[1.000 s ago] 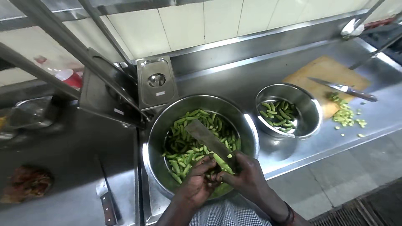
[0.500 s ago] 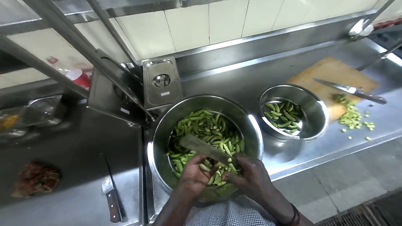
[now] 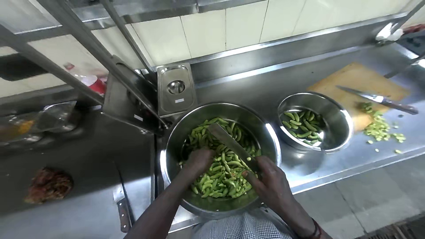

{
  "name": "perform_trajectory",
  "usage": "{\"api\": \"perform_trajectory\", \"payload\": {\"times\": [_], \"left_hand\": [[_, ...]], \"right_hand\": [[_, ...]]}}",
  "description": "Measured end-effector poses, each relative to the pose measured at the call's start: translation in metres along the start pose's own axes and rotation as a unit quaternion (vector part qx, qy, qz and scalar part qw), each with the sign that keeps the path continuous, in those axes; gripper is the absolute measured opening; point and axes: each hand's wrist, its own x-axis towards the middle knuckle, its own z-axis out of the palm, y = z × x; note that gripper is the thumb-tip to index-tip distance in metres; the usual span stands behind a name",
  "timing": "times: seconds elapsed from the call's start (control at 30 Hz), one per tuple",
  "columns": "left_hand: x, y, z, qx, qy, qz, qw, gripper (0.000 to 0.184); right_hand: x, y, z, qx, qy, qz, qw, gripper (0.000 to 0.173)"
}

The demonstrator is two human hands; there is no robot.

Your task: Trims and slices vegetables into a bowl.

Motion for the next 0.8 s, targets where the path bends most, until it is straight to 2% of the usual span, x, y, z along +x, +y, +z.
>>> {"api": "perform_trajectory", "payload": {"times": [0.07, 0.13, 0.27, 0.33, 0.43, 0.5, 0.6, 0.8], "left_hand": [[0.021, -0.008, 0.017, 0.068, -0.041, 0.002, 0.997, 0.027], [0.027, -0.007, 0.022, 0.079, -0.051, 0.002, 0.996, 0.027], [0.026, -0.012, 0.023, 0.038, -0.042, 0.001, 0.998, 0.030], [0.018, -0.013, 0.016, -0.031, -0.028, 0.012, 0.999, 0.031], [-0.001, -0.008, 0.008, -0.183, 0.044, 0.052, 0.981, 0.028], [-0.013, -0.003, 0.006, -0.235, 0.096, 0.102, 0.962, 0.026], [-0.035, 0.015, -0.001, -0.270, 0.144, 0.149, 0.940, 0.015], [-0.064, 0.048, 0.008, -0.312, 0.238, 0.210, 0.895, 0.011]], "right_hand": [[0.000, 0.001, 0.000, 0.001, 0.002, -0.001, 1.000, 0.046], [-0.001, 0.004, 0.000, 0.007, 0.004, 0.004, 1.000, 0.046], [-0.003, 0.008, 0.001, 0.032, 0.001, 0.015, 0.999, 0.044], [-0.003, 0.006, 0.001, 0.042, -0.012, 0.025, 0.999, 0.043], [-0.002, 0.006, 0.001, 0.068, -0.032, 0.038, 0.996, 0.040], [-0.001, 0.007, 0.001, 0.088, -0.050, 0.052, 0.993, 0.040], [0.001, 0.006, 0.001, 0.105, -0.078, 0.070, 0.989, 0.042], [0.001, -0.001, 0.001, 0.130, -0.096, 0.055, 0.985, 0.046]]}}
